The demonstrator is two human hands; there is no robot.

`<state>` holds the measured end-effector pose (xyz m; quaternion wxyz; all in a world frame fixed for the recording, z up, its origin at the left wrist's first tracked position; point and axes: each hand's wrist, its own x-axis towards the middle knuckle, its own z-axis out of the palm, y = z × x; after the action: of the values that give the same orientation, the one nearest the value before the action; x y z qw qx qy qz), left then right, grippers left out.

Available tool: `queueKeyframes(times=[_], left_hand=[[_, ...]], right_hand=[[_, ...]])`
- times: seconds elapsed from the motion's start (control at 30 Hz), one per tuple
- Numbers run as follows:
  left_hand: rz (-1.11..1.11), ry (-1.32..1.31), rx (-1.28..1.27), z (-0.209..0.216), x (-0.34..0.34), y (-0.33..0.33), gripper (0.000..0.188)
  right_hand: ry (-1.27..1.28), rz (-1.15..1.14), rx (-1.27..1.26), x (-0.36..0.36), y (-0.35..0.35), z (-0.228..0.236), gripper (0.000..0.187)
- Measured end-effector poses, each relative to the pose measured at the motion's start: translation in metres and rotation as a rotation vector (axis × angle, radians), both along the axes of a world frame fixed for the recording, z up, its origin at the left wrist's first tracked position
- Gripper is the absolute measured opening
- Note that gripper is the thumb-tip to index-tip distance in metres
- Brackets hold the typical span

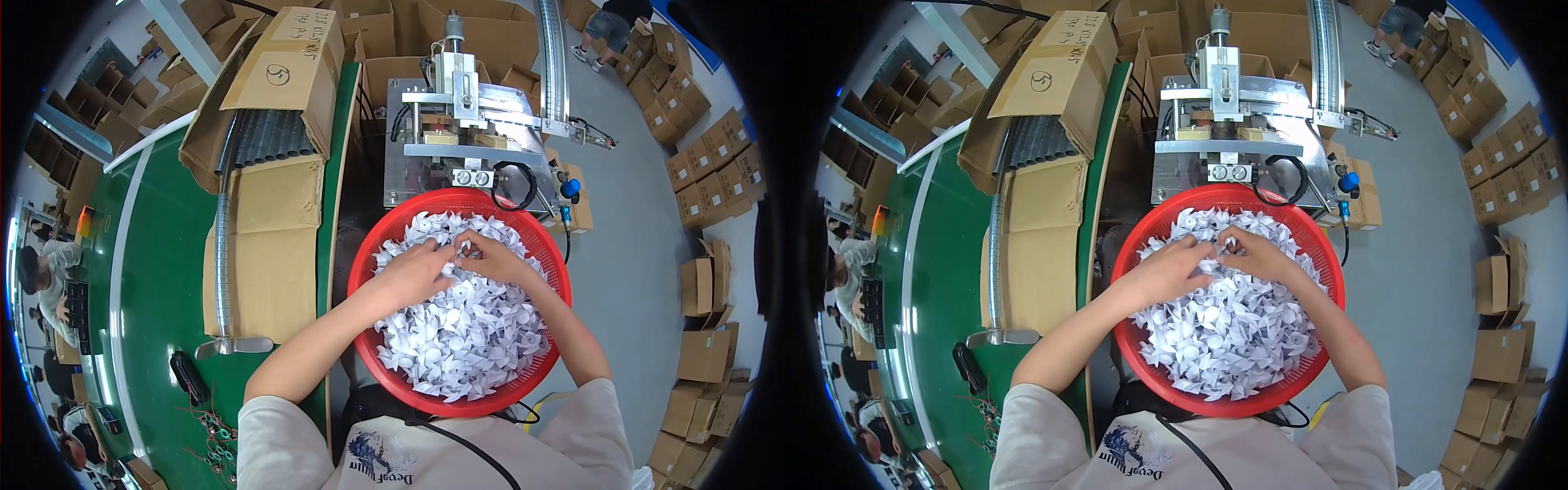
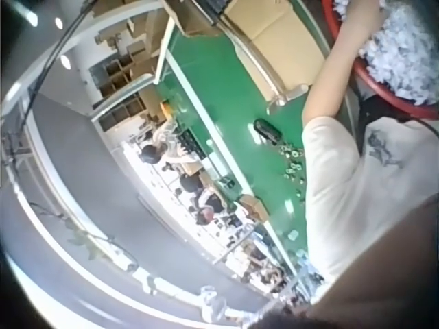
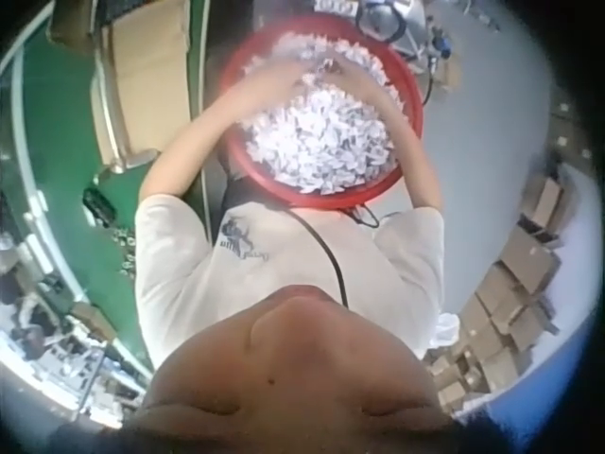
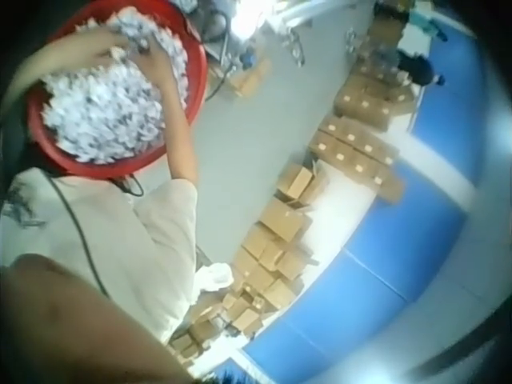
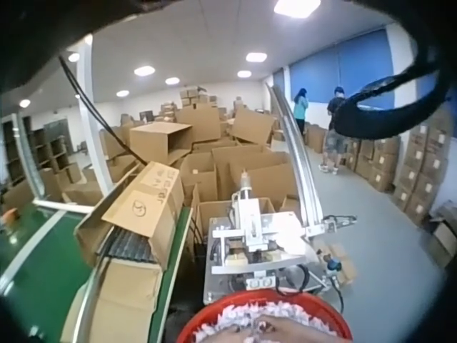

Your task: Feeding small white items from a basin into a packaging machine on a production floor.

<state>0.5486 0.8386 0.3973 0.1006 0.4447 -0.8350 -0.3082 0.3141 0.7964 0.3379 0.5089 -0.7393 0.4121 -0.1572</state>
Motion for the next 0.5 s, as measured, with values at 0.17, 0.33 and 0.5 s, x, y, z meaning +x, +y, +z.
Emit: queueKeyframes(times=[0.17,0.33,0.5], left_hand=[[0.011,-0.036,0.060,-0.005,-0.002,0.000,0.031],[-0.003,-0.069,0.074,-0.005,0.000,0.001,0.028],[-0.011,-0.033,0.043,-0.005,0.003,-0.004,0.024]], right_hand=[[0.010,-0.005,0.014,0.001,0.002,0.001,0.032],[0.126,0.002,0.029,0.006,0.004,0.013,0.031],[0.065,0.012,-0.003,0.007,0.005,0.016,0.029]])
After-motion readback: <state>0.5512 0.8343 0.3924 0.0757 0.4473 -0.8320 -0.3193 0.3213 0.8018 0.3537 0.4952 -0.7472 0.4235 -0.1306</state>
